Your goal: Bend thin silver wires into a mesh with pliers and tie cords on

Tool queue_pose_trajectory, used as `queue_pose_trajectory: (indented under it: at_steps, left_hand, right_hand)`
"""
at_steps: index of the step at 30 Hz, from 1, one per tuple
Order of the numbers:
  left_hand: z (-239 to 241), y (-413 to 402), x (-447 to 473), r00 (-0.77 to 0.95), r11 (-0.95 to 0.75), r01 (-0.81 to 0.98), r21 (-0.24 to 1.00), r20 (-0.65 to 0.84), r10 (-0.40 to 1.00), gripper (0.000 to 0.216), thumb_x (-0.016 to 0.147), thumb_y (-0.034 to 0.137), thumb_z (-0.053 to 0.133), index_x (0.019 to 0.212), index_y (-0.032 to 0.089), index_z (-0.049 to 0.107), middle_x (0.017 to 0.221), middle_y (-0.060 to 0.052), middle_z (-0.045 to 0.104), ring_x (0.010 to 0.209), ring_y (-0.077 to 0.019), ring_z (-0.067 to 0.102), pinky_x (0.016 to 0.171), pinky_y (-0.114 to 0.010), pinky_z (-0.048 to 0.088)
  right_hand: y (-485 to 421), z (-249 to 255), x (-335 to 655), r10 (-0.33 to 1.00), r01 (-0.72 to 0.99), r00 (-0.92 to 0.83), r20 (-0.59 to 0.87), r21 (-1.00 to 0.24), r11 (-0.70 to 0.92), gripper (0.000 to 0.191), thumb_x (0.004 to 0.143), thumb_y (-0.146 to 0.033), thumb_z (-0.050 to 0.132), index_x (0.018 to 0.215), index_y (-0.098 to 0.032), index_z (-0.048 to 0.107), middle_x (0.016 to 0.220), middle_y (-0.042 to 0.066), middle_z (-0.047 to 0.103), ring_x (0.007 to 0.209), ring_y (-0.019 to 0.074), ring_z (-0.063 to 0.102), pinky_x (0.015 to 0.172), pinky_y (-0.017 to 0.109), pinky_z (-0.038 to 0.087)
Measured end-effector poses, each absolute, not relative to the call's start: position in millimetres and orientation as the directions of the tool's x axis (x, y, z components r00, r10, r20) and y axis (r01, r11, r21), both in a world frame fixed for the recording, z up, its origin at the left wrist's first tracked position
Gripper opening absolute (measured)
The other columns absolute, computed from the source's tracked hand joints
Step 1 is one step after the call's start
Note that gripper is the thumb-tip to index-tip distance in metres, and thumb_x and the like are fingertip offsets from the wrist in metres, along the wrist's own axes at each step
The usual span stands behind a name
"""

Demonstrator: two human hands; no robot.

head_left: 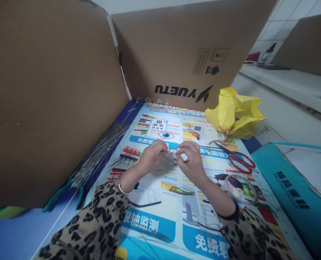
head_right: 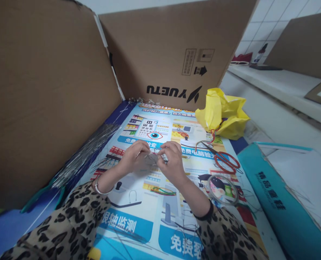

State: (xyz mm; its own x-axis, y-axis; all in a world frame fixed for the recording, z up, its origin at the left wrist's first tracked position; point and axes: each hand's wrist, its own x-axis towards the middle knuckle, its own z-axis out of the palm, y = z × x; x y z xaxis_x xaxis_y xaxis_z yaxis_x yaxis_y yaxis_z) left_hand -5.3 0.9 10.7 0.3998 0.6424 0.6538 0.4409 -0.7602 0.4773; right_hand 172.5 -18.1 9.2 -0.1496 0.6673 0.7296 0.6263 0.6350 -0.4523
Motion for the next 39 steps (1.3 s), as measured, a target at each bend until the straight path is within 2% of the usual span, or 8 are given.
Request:
queue_pose_trajectory:
  at_steps: [3, 7, 13, 22, 26, 30, 34, 39]
  left_hand:
    - [11, 1, -5, 0.355, -0.711, 0.52, 0.474, 0.637, 0.685, 0.013, 0.08, 0.006, 0.046, 0.078, 0.018, 0.05, 0.083, -0.002, 0.059, 0.083, -0.0141, 0.055, 0.073, -0.028, 0.043]
    - [11, -1, -3, 0.33, -0.662, 0.639, 0.391, 0.638, 0.696, 0.012, 0.08, 0.007, 0.045, 0.078, 0.018, 0.049, 0.082, -0.001, 0.061, 0.082, -0.0158, 0.056, 0.076, -0.032, 0.039]
    - [15, -5, 1, 0.295, -0.617, 0.716, 0.328, 0.659, 0.692, 0.014, 0.079, 0.007, 0.044, 0.074, 0.019, 0.048, 0.078, 0.0, 0.063, 0.078, -0.0164, 0.056, 0.077, -0.034, 0.035]
    - [13, -5, 2, 0.277, -0.622, 0.72, 0.308, 0.694, 0.665, 0.013, 0.078, 0.007, 0.045, 0.075, 0.019, 0.048, 0.078, 0.0, 0.063, 0.076, -0.0175, 0.055, 0.076, -0.034, 0.034]
    - [14, -1, 0, 0.309, -0.665, 0.679, 0.31, 0.701, 0.642, 0.012, 0.08, 0.01, 0.047, 0.074, 0.019, 0.048, 0.078, -0.001, 0.063, 0.078, -0.0175, 0.055, 0.075, -0.034, 0.036]
    - [13, 0, -1, 0.304, -0.681, 0.653, 0.332, 0.709, 0.636, 0.01, 0.081, 0.011, 0.046, 0.077, 0.019, 0.049, 0.081, -0.001, 0.062, 0.083, -0.0172, 0.055, 0.077, -0.034, 0.037]
    - [12, -2, 0, 0.32, -0.71, 0.614, 0.346, 0.713, 0.624, 0.011, 0.082, 0.011, 0.045, 0.077, 0.019, 0.051, 0.081, -0.001, 0.062, 0.083, -0.0166, 0.055, 0.078, -0.033, 0.038]
    - [10, -5, 2, 0.358, -0.733, 0.583, 0.35, 0.699, 0.619, 0.009, 0.081, 0.012, 0.047, 0.076, 0.019, 0.052, 0.08, -0.002, 0.062, 0.083, -0.0165, 0.056, 0.078, -0.033, 0.039]
  right_hand:
    - [-18, 8, 174, 0.641, 0.633, -0.157, 0.751, -0.422, 0.649, 0.014, 0.067, -0.008, 0.054, 0.07, -0.021, 0.055, 0.09, 0.003, 0.057, 0.094, 0.0201, 0.05, 0.089, 0.042, 0.037]
    - [-18, 6, 174, 0.598, 0.626, -0.202, 0.776, -0.367, 0.688, 0.016, 0.066, -0.007, 0.054, 0.071, -0.022, 0.055, 0.092, 0.003, 0.057, 0.099, 0.0211, 0.049, 0.09, 0.043, 0.037]
    - [-20, 4, 172, 0.588, 0.629, -0.285, 0.757, -0.315, 0.71, 0.018, 0.066, -0.005, 0.054, 0.073, -0.022, 0.054, 0.095, 0.003, 0.057, 0.104, 0.0226, 0.046, 0.09, 0.043, 0.037]
    - [-18, 8, 174, 0.613, 0.636, -0.361, 0.703, -0.295, 0.713, 0.017, 0.067, -0.006, 0.053, 0.073, -0.022, 0.057, 0.095, 0.003, 0.059, 0.106, 0.0228, 0.045, 0.09, 0.043, 0.035]
    - [-16, 14, 178, 0.694, 0.665, -0.4, 0.598, -0.332, 0.669, 0.013, 0.072, -0.011, 0.053, 0.074, -0.022, 0.06, 0.094, 0.004, 0.059, 0.102, 0.0219, 0.045, 0.087, 0.04, 0.036]
    - [-13, 29, 187, 0.725, 0.664, -0.389, 0.568, -0.373, 0.648, 0.01, 0.078, -0.02, 0.054, 0.079, -0.021, 0.063, 0.092, 0.004, 0.061, 0.096, 0.0192, 0.048, 0.086, 0.036, 0.036]
    - [-13, 50, 202, 0.812, 0.747, -0.445, 0.378, -0.344, 0.569, 0.015, 0.081, -0.022, 0.049, 0.081, -0.02, 0.064, 0.086, 0.004, 0.063, 0.085, 0.0172, 0.053, 0.078, 0.031, 0.036]
    - [-20, 67, 219, 0.848, 0.831, -0.528, 0.048, -0.177, 0.527, 0.02, 0.08, -0.018, 0.045, 0.071, -0.019, 0.063, 0.075, 0.003, 0.063, 0.071, 0.0143, 0.054, 0.061, 0.025, 0.033]
